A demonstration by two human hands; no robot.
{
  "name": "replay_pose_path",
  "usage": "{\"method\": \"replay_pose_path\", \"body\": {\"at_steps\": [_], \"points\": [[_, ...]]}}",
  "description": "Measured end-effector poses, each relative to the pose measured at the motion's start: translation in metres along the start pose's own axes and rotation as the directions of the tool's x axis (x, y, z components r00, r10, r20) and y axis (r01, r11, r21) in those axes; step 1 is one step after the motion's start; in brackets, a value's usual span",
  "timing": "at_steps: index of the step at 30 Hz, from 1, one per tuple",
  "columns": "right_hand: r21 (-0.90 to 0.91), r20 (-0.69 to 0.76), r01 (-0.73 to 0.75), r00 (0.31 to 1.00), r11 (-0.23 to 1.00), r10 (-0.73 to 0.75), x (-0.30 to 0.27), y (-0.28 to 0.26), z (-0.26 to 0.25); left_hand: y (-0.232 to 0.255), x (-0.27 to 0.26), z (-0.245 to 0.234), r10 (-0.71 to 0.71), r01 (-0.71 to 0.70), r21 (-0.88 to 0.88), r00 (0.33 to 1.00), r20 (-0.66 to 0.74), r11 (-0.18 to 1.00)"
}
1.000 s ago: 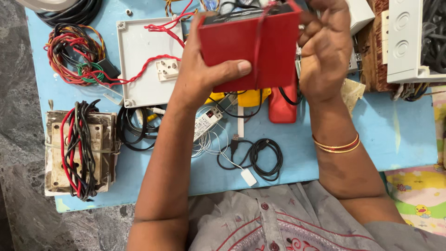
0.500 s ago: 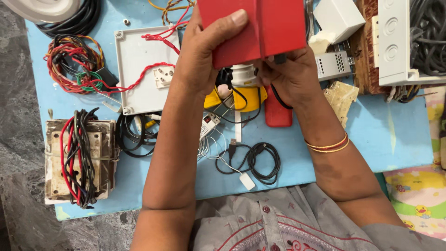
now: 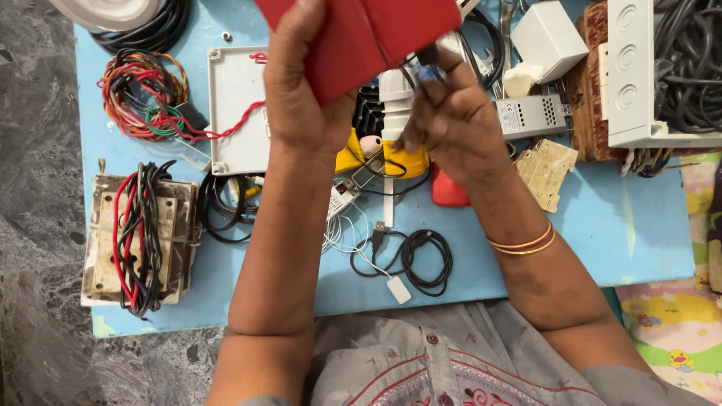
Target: The person organizes and assembles various electrical components on a blue surface, handling wires, a red box unit, yellow and white plug housings, and small white terminal blocks by hand.
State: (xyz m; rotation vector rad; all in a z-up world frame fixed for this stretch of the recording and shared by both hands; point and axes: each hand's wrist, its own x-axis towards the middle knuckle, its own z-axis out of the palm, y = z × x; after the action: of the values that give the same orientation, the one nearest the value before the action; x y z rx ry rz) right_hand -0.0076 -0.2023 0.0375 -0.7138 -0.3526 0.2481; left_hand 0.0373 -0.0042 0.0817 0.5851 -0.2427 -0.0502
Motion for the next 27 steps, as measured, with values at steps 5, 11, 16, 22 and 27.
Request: {"method": "replay_pose_path", "body": {"at_steps": [5, 11, 16, 22, 27], "points": [[-0.142, 0.281, -0.162, 0.939, 0.976, 0.197, -0.013, 0.013, 0.02, 0.025, 0.005, -0.015, 0.202, -0.201, 0.034, 0.979, -0.026, 0.979], [-0.616, 0.183, -0.096, 0.948, 0.782, 0.261, -0.021, 0.01, 0.035, 0.065, 0.006, -0.03, 0.56, -0.54, 0.251, 0.828, -0.01, 0.803], [-0.848, 0.054, 0.11, 0.991, 0.519, -0.121, -0.031, -0.006, 0.03, 0.084, -0.002, -0.019, 0.398, -0.38, 0.764, 0.9, 0.176, 0.522], [-0.927, 0.273, 0.369, 0.788, 0.069, -0.552, -0.024, -0.026, 0.018, 0.071, -0.015, 0.023, -0.195, -0.078, 0.932, 0.968, 0.155, 0.353], [-0.902, 0.339, 0.426, 0.804, 0.074, -0.489, -0.021, -0.04, 0.014, 0.058, -0.022, 0.046, -0.396, -0.287, 0.958, 0.877, 0.273, 0.026]]}}
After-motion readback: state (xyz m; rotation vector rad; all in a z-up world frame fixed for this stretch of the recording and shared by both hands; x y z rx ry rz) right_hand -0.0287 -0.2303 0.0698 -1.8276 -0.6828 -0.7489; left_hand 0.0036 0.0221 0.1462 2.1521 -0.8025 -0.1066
